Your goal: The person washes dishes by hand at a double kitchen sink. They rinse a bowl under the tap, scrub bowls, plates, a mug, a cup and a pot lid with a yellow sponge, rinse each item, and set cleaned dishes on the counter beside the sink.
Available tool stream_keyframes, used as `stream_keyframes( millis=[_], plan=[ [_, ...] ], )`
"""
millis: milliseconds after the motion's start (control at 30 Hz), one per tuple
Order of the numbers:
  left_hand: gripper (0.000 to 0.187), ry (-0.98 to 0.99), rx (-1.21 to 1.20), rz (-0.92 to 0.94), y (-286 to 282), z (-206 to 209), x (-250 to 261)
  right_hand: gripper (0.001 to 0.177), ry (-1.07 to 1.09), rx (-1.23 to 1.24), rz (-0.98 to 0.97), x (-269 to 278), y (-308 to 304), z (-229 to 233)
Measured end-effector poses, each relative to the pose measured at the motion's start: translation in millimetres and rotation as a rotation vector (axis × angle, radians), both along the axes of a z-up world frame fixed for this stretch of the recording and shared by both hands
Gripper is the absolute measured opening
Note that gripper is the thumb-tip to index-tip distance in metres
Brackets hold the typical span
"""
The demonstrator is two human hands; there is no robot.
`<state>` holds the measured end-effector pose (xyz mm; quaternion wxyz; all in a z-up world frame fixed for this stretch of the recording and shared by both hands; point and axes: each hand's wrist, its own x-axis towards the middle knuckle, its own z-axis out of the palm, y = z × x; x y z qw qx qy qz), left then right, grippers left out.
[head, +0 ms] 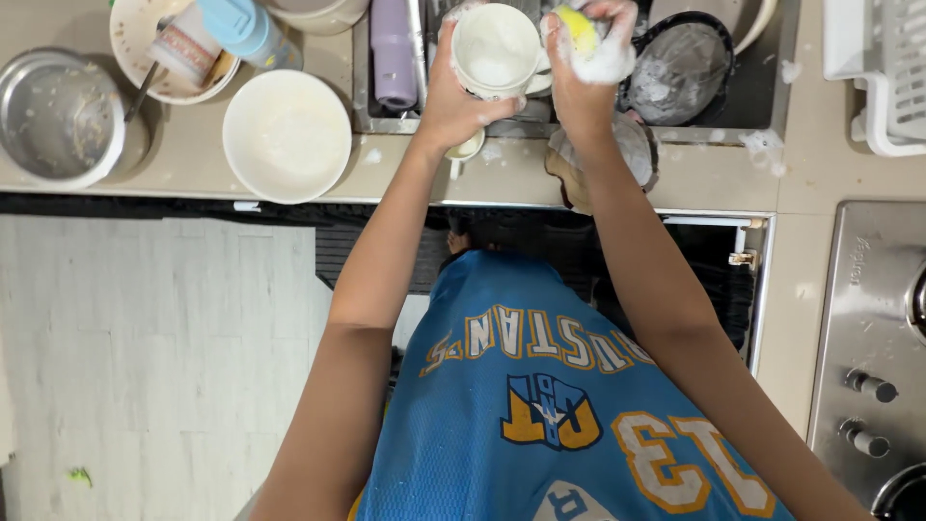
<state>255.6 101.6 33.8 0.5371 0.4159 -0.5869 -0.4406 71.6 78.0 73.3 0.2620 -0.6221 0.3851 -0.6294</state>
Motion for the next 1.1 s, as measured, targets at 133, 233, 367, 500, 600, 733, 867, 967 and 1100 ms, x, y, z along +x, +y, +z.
stream_keyframes(
  millis=[133, 233, 367, 500, 600, 733, 867, 967, 1100],
  plan=[
    [0.109, 0.007, 0.023, 0.135, 17.1, -3.7, 5.2, 0.021, 0.608, -0.504, -0.13, 14.9, 15.9, 31.1],
    [0.098, -0.116, -0.085, 0.217, 25.1, -1.4, 9.6, 0.034, 0.839, -0.395, 0.119, 42.9, 21.7, 42.9],
    [0.085, -0.413, -0.258, 0.309, 35.9, 6.0, 27.8, 0.058, 1.126, 0.376, 0.367, 85.8, 17.1, 48.5],
    [0.088, -0.72, -0.296, 0.356, 51.9, 16.0, 60.1, 0.046, 0.868, 0.639, 0.806, 110.0, -0.1, 47.4],
    [0.092, -0.859, -0.38, 0.443, 65.4, 20.5, 91.8, 0.047, 0.616, 0.821, 0.953, 142.2, -2.1, 37.0],
    [0.094, -0.761, -0.203, 0.478, 71.0, 21.4, 137.4, 0.04, 0.376, 0.747, 0.776, 204.9, 11.6, 19.9],
    [0.102, -0.639, -0.075, 0.452, 82.4, 5.4, 181.0, 0.034, 0.623, 0.411, 0.509, 256.6, 31.6, -2.4],
    [0.106, -0.59, -0.051, 0.467, 90.3, -8.3, 204.9, 0.035, 0.598, 0.522, 0.353, 276.0, 40.2, -19.5],
    [0.103, -0.398, -0.089, 0.57, 99.4, -23.3, 225.8, 0.035, 0.309, 0.452, 0.052, 285.7, 49.3, -48.1]
  ],
)
